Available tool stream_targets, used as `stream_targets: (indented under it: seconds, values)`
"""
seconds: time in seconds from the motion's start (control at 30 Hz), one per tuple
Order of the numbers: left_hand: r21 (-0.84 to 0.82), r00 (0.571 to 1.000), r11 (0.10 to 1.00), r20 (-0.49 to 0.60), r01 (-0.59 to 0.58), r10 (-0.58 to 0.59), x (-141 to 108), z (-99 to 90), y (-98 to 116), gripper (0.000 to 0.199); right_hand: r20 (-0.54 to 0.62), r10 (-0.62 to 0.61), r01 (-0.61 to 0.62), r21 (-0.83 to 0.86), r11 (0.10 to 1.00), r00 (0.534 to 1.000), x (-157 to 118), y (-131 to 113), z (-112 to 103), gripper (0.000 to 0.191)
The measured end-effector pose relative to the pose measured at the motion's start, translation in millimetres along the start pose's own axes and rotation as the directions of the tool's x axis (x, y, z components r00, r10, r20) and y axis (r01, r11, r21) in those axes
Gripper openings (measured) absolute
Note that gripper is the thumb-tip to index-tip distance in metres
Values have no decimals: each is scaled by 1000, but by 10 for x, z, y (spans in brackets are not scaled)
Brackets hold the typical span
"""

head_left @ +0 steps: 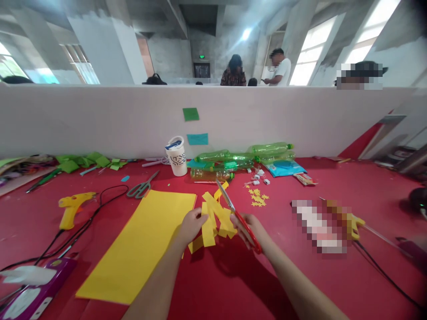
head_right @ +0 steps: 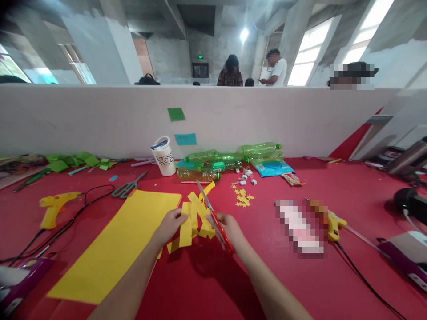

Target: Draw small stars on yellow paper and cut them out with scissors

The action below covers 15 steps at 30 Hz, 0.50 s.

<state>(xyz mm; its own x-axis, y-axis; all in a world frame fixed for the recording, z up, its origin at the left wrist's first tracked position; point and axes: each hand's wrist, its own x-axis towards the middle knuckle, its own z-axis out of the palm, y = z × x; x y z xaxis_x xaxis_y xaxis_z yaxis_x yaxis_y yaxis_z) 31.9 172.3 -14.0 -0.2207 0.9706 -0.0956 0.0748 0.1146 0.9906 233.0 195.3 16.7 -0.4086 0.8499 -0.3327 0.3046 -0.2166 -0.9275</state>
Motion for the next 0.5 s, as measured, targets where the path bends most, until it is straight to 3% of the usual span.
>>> stream_targets:
  seconds: [0.07,0.17,0.3,0.4,0.5]
  values:
    - [237,994,968,87,-82,63,-21,1,8,11,-69,-4,7,51,999,998,48,23,-70,44]
    - [527,973,819,151,-228,175,-57,47,41,6,-134,-30,41,84,996,991,114,74,-149,44]
    - [710,924,595,233,-375,305,-72,154,75,40,-151,-36,58,146,988,988,171,128,-177,43]
    - [742,904,525,396,-418,161,-107,221,23,61,-150,-41,62,143,988,988,183,129,-170,44]
    - [729,864,514,500,-453,52,-221,231,-33,64,-149,-57,76,129,989,987,178,113,-162,44]
